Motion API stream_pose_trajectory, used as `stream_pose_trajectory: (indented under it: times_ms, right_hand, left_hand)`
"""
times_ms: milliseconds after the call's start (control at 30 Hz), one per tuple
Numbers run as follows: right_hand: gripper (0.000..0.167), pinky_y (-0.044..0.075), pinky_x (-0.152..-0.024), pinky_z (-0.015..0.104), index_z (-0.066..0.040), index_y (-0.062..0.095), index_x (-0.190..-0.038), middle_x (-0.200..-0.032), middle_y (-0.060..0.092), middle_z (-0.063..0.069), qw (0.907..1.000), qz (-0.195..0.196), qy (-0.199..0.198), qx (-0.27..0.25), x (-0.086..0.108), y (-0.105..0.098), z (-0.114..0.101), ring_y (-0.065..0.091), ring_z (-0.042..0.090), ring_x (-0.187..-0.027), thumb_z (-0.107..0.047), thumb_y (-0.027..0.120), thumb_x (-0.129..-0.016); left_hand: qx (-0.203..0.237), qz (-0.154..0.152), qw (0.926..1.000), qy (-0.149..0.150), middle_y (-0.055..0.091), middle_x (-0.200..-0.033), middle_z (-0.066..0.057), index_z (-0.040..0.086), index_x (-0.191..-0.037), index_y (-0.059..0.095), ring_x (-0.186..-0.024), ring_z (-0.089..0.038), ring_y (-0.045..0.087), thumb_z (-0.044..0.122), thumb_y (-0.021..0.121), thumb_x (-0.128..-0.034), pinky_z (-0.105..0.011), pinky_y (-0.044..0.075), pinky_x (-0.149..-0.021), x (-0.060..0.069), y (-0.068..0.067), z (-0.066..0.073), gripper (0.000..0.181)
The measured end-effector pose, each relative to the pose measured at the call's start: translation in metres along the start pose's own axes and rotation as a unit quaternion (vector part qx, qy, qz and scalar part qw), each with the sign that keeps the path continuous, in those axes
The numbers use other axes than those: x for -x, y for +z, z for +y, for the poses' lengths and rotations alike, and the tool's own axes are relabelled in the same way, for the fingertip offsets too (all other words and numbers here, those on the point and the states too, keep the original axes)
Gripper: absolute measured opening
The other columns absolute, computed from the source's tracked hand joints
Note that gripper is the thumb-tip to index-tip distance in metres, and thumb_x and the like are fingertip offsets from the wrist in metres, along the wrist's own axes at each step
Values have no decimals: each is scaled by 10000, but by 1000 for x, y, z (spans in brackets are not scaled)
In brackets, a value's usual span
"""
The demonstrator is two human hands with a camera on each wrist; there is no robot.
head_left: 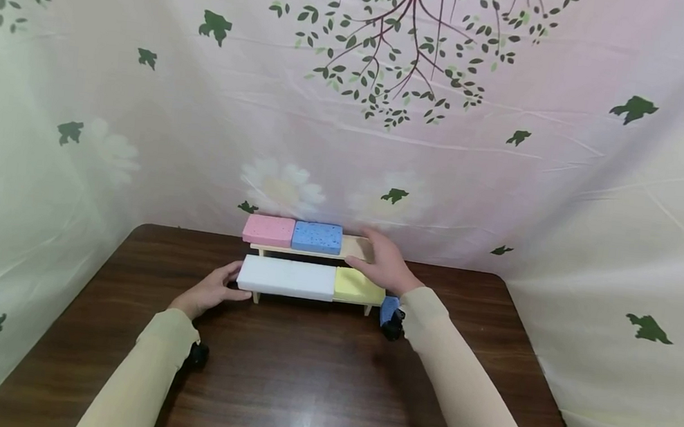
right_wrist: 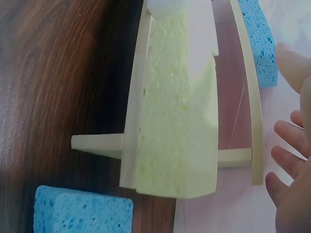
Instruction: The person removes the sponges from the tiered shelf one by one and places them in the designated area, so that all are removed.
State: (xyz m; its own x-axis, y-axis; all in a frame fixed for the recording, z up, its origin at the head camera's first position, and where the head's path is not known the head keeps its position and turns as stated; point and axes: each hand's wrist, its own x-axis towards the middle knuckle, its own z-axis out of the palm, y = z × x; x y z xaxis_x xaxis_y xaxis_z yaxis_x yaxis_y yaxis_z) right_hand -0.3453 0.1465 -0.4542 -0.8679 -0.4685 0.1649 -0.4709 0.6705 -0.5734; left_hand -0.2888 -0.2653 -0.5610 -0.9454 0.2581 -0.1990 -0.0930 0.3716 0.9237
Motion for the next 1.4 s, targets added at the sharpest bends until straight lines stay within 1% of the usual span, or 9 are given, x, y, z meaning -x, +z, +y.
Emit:
stream_pose_trajectory:
  times_ms: [100, 200, 367, 533, 767, 933, 1133, 1267, 1400]
  right_hand:
    - [752, 339, -1209, 551, -111, 407, -1609, -1636, 431, 111, 9999, -43, -105, 2, -5, 1, -5, 392, 325, -1511, -422, 723, -1001]
    - [750, 325, -1219, 549, -102, 409, -1606, -1639, 425, 117, 9998, -100, -166, 32, -10, 2, -9, 382, 330, -1516, -401, 732, -999]
    - [792, 345, -1215, 515, -111, 370, -1625, -1650, 412, 103, 9996, -216, -3, 191, -18, 7, -11, 387, 313, -1516, -443, 722, -998]
    - [825, 340, -1223, 496, -110, 344, -1636, -1667, 388, 94, 9991, -320, 188, 187, -22, 12, -11, 373, 304, -1528, -465, 720, -993]
    - [861, 335, -1227, 491, -78, 333, -1636, -1657, 404, 109, 9993, -252, 214, 192, -29, 13, -12, 380, 311, -1523, -472, 733, -982]
    - [850, 318, -1231, 516, -64, 349, -1625, -1649, 414, 126, 9992, -272, 201, 217, -31, 15, -17, 383, 322, -1520, -454, 741, -979]
    - [809, 395, -1181, 457, -43, 383, -1598, -1583, 482, 129, 9996, -252, 44, 134, -37, 20, -25, 490, 293, -1427, -384, 768, -974]
    - [800, 428, -1147, 447, -37, 390, -1592, -1550, 505, 127, 9996, -243, 151, 36, -39, 22, -28, 536, 276, -1360, -352, 780, -968]
    - [800, 408, -1170, 450, -39, 394, -1593, -1576, 489, 130, 9994, -192, 266, 92, -40, 24, -30, 513, 288, -1398, -338, 787, -964]
  left_hand:
    - [-23, 1, 10000, 14, 417, -1633, -193, 143, -1653, 306, -1518, -407, 318, 325, 864, -884, -699, 213, -1210, 0, -1, -1, 966]
    - [2, 24, 10000, -7, 418, -1634, -189, 147, -1652, 306, -1520, -402, 313, 317, 867, -881, -695, 205, -1215, 1, -1, 0, 969]
    - [-8, 10, 10000, 26, 411, -1636, -196, 128, -1653, 299, -1516, -403, 318, 312, 851, -897, -683, 208, -1220, 1, 1, 1, 954]
    - [-73, -43, 9999, 90, 405, -1634, -216, 108, -1651, 294, -1495, -424, 330, 293, 827, -921, -710, 219, -1202, 1, 4, 3, 922]
    - [72, 31, 9999, 68, 424, -1630, -178, 155, -1632, 344, -1503, -402, 327, 302, 852, -892, -699, 201, -1215, -1, 3, 2, 910]
    - [14, 8, 10000, 44, 431, -1625, -179, 161, -1634, 343, -1504, -402, 332, 308, 850, -895, -699, 216, -1210, -1, 2, 1, 908]
    - [-78, -7, 10000, 48, 422, -1629, -194, 151, -1641, 326, -1504, -409, 329, 317, 838, -908, -706, 218, -1204, 0, 2, 2, 909]
    - [-79, 3, 9999, 72, 411, -1637, -197, 148, -1646, 318, -1512, -411, 319, 324, 838, -907, -703, 213, -1207, 0, 2, 3, 920]
    - [-44, 0, 9999, 111, 416, -1634, -197, 144, -1649, 314, -1511, -408, 322, 308, 836, -911, -699, 214, -1209, 1, 2, 3, 918]
